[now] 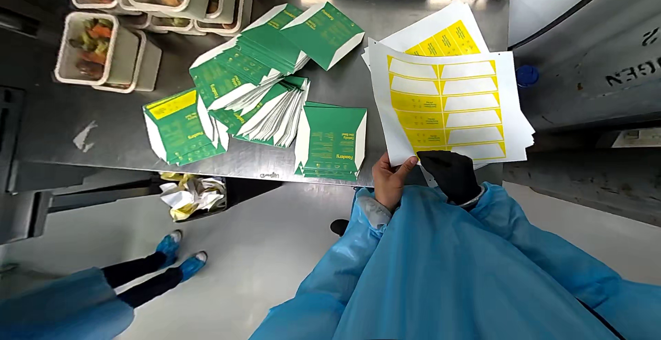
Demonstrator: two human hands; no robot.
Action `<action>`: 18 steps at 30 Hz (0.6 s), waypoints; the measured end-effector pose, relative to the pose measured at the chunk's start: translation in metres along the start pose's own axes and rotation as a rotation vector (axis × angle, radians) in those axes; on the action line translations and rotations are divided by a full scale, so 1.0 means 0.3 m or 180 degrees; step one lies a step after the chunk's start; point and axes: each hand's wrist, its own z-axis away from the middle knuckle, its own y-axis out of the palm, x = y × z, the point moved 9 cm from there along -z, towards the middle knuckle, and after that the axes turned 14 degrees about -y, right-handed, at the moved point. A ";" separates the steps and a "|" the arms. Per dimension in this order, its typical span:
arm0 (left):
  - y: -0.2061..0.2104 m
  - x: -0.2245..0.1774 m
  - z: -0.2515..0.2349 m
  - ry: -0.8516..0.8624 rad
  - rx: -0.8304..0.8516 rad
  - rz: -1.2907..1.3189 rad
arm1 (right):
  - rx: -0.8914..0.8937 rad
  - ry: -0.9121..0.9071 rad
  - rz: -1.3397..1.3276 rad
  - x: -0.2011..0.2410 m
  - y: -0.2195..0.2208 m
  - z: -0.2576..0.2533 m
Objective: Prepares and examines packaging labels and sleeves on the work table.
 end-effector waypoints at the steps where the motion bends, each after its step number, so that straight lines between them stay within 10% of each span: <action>1: -0.005 0.003 -0.009 0.0061 -0.0042 0.0073 | 0.0064 0.0099 -0.0200 -0.004 0.009 0.004; 11: 0.003 0.012 -0.006 0.0073 0.0029 -0.0096 | -0.0006 0.0145 -0.0328 -0.010 0.002 0.014; 18: -0.004 0.020 0.020 -0.0099 0.0051 0.0078 | 0.0079 -0.0833 0.0157 0.065 -0.020 -0.002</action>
